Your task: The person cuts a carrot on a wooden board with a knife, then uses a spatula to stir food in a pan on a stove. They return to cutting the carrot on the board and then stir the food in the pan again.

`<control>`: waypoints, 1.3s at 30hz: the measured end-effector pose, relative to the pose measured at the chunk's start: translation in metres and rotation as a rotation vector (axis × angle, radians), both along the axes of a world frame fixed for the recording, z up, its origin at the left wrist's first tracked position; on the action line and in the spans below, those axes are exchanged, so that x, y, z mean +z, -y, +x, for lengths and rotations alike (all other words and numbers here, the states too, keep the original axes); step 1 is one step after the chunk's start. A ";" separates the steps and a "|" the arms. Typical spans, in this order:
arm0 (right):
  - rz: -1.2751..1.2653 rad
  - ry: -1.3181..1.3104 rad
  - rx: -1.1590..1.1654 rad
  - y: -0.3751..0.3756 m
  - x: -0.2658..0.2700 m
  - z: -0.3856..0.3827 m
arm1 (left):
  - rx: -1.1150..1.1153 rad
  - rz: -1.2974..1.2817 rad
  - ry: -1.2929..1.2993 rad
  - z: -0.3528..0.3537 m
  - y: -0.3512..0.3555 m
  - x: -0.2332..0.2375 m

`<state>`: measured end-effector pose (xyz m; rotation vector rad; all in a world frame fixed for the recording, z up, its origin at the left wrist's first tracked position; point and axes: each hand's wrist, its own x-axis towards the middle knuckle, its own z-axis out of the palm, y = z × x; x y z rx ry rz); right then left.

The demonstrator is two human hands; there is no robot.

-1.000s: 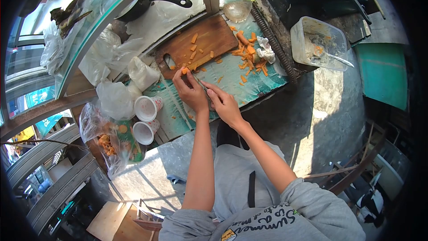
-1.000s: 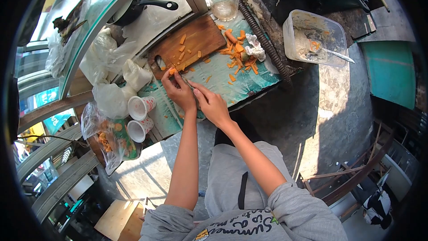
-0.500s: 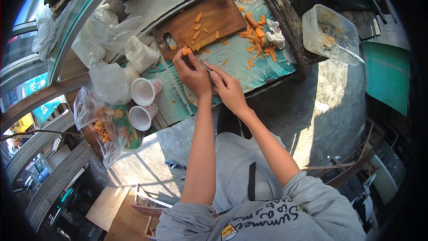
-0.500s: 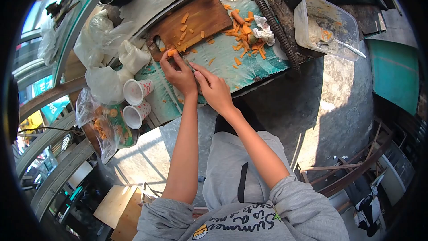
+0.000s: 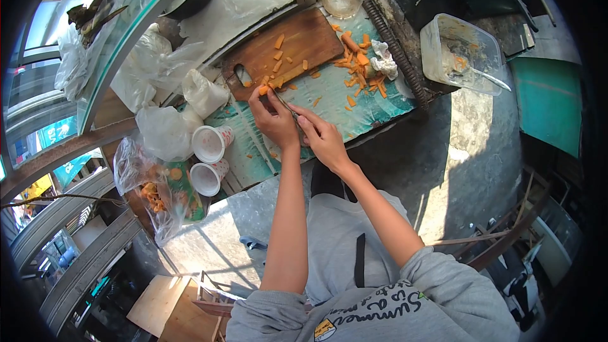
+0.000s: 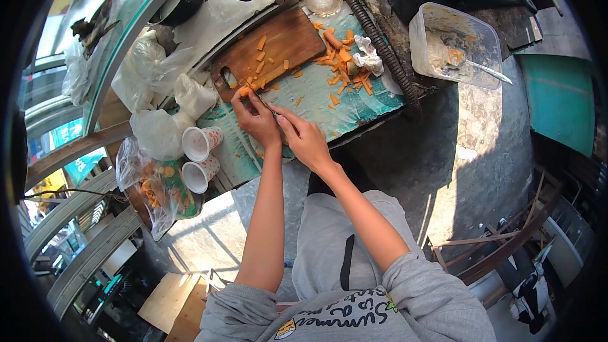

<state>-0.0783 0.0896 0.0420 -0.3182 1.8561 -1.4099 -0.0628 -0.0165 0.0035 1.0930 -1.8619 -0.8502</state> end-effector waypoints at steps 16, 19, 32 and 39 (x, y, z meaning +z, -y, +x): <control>0.217 -0.207 0.028 0.010 0.012 0.002 | 0.013 0.115 0.080 0.001 -0.001 0.007; 0.175 -0.243 -0.012 0.010 0.003 0.005 | 0.016 0.171 0.066 0.002 -0.002 0.006; -0.096 0.115 -0.033 -0.001 0.000 -0.001 | -0.027 -0.137 0.089 0.002 0.003 -0.003; -0.039 0.044 -0.035 0.003 0.001 -0.004 | -0.014 -0.028 0.059 0.002 0.001 0.002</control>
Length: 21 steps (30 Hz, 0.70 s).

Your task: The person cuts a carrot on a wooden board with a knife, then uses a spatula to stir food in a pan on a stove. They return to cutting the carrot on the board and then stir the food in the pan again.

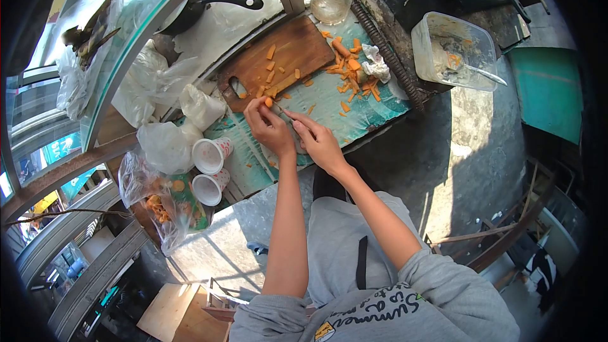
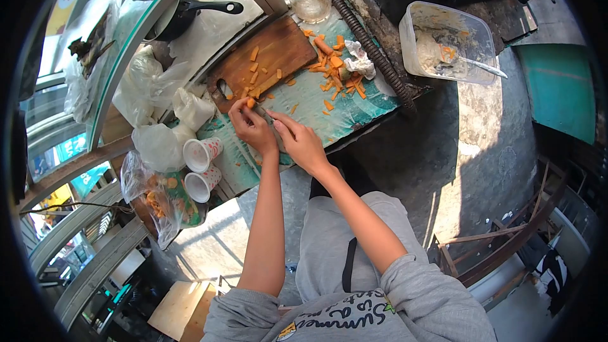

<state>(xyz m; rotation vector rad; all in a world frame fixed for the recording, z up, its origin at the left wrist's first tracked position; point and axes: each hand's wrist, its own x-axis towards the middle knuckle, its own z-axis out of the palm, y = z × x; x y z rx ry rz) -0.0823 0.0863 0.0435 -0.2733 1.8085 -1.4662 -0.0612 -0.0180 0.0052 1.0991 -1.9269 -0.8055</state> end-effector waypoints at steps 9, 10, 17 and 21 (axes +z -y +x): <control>0.106 -0.023 0.034 0.001 -0.001 0.002 | 0.049 0.056 -0.103 -0.003 -0.001 0.001; 0.090 -0.045 0.021 0.000 -0.002 0.004 | 0.052 0.070 -0.046 -0.001 -0.001 0.001; 0.133 0.005 0.051 0.000 0.004 0.001 | 0.019 0.067 -0.060 -0.002 -0.003 0.003; 0.126 -0.075 0.044 0.001 0.000 0.003 | -0.043 0.109 -0.105 0.001 -0.005 0.008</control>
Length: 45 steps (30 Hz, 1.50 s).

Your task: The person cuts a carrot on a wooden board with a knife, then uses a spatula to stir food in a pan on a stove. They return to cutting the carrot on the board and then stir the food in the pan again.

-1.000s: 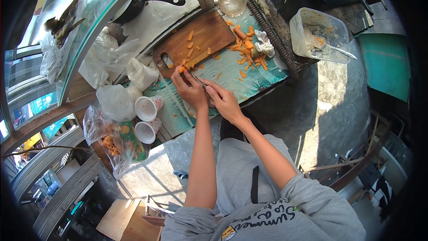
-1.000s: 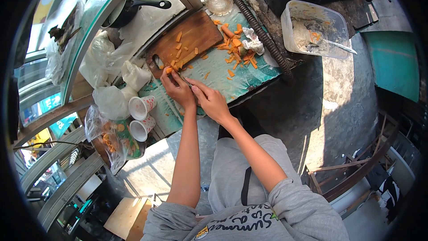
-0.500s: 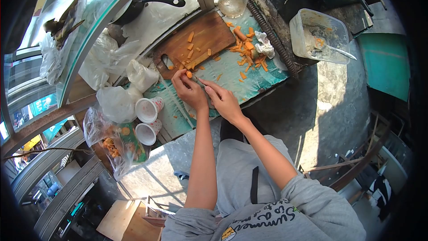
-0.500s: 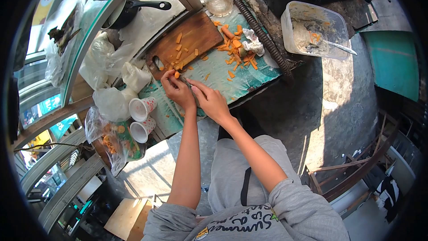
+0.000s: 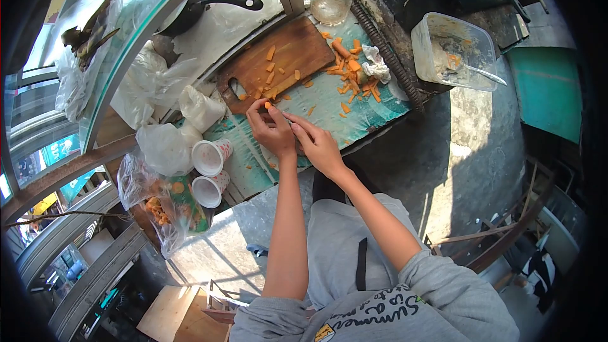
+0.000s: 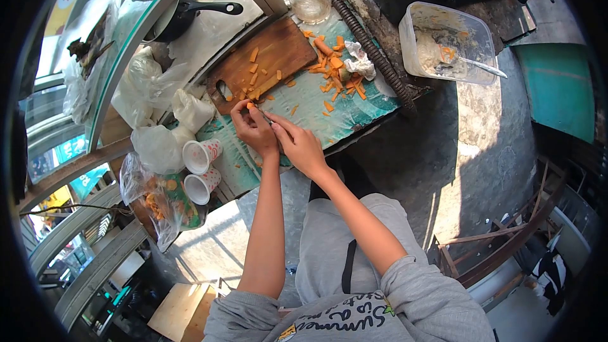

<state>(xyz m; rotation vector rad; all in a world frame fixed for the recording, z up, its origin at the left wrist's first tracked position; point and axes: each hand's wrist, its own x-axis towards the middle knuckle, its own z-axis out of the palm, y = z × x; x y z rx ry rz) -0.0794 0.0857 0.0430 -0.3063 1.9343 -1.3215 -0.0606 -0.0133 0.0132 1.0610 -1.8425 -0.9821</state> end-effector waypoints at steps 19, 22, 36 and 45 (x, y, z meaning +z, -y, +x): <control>-0.124 -0.080 -0.047 -0.002 0.001 0.008 | 0.116 -0.110 0.055 0.000 0.002 -0.004; -0.125 -0.116 -0.045 -0.002 -0.003 0.009 | 0.085 -0.086 0.071 -0.001 0.001 -0.002; -0.144 0.006 -0.029 -0.004 -0.007 0.007 | 0.122 -0.116 0.111 -0.002 -0.001 0.003; -0.067 -0.244 -0.035 0.002 -0.005 0.012 | 0.108 -0.187 0.144 0.000 0.002 -0.004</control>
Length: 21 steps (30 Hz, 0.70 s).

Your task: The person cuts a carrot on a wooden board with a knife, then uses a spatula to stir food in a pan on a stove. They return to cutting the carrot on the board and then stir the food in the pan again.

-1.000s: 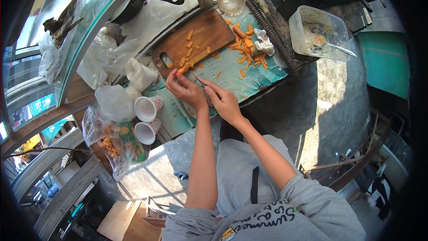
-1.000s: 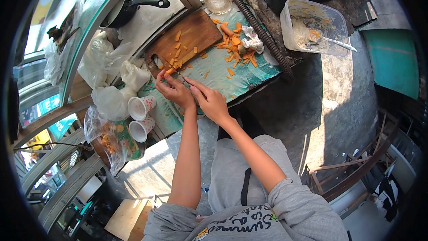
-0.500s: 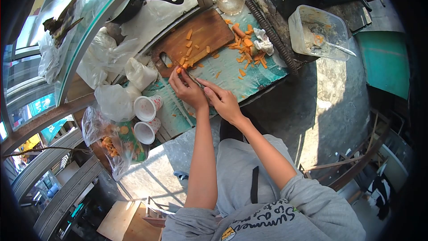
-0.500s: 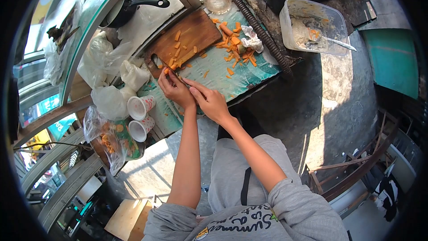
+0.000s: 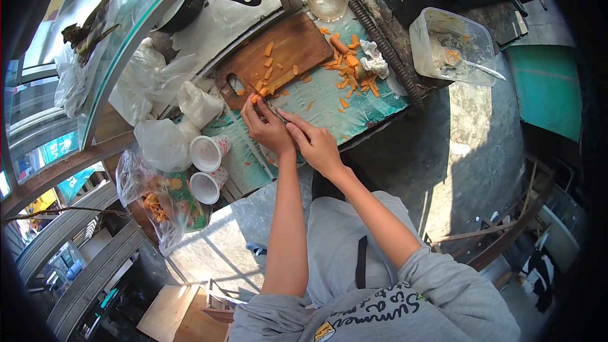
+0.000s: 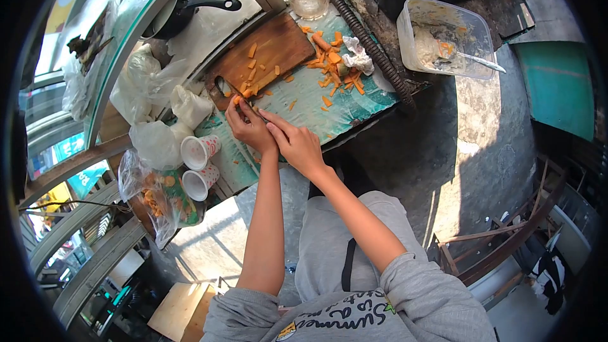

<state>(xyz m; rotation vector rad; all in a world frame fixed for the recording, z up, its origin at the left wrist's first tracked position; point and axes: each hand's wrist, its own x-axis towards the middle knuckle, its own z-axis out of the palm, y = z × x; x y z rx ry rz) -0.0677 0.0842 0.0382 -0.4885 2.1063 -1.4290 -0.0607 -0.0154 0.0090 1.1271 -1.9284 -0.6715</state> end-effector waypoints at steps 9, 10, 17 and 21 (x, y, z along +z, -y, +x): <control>0.097 -0.119 -0.007 0.004 0.007 0.005 | 0.002 -0.021 0.006 0.001 0.001 0.000; 0.128 -0.121 -0.002 0.004 0.008 0.005 | -0.004 0.000 -0.001 0.000 0.000 0.003; 0.200 -0.187 -0.014 0.006 0.015 0.004 | -0.027 0.024 0.011 -0.001 0.000 0.003; 0.217 -0.181 0.002 0.006 0.017 0.003 | -0.049 -0.041 -0.002 0.000 0.001 0.000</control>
